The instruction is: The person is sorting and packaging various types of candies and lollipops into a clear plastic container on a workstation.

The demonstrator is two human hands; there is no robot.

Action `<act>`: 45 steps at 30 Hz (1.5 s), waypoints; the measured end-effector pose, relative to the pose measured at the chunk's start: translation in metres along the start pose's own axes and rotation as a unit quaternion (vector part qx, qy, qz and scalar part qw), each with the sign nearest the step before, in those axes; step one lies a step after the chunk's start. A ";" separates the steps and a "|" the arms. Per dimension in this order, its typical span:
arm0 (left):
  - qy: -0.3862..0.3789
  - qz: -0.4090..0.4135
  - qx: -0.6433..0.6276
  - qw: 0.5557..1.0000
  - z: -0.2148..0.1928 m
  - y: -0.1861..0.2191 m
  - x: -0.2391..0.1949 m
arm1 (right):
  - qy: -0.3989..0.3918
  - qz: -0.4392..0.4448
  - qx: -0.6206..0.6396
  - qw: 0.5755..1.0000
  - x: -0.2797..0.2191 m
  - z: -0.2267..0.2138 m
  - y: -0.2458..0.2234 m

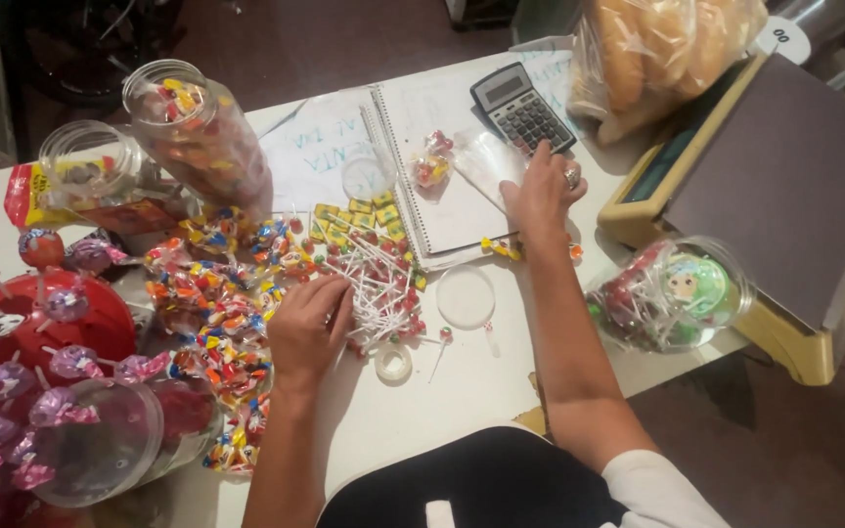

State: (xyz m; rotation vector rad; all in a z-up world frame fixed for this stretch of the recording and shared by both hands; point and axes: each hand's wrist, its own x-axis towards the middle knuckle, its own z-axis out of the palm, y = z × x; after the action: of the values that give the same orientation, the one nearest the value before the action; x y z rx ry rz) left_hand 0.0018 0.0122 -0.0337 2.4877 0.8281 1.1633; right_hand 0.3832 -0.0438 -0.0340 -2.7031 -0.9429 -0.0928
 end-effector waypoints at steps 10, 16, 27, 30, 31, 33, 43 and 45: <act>-0.023 -0.021 -0.012 0.999 -0.004 0.005 0.003 | 0.127 -0.132 0.091 0.979 -0.003 0.029 0.032; -0.001 -0.004 -0.073 0.997 0.021 0.003 0.001 | -0.002 -0.036 0.301 0.953 -0.059 0.002 0.028; 0.013 0.135 0.034 0.990 0.133 0.064 0.080 | 0.081 -0.143 0.118 0.979 -0.083 -0.024 0.015; 0.065 0.181 0.110 0.975 0.211 0.048 0.099 | 0.153 -0.224 0.108 0.956 -0.076 -0.007 0.033; 0.067 0.180 0.112 0.975 0.214 0.052 0.102 | 0.154 -0.226 0.109 0.956 -0.076 -0.004 0.033; 0.004 0.115 0.168 0.979 0.219 0.058 0.108 | 0.146 -0.254 0.105 0.950 -0.074 0.002 0.033; 0.078 0.179 0.119 0.973 0.256 0.038 0.114 | 0.145 -0.309 0.087 0.936 -0.072 0.022 0.036; 0.099 0.193 0.145 0.965 0.255 0.033 0.119 | 0.133 -0.294 0.090 0.942 -0.071 0.025 0.034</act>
State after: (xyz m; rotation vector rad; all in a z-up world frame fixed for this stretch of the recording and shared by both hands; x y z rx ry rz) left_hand 0.2713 0.0558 -0.1088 2.9023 0.6110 1.5376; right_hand 0.3481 -0.1047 -0.0771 -2.0931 -1.5439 -0.4506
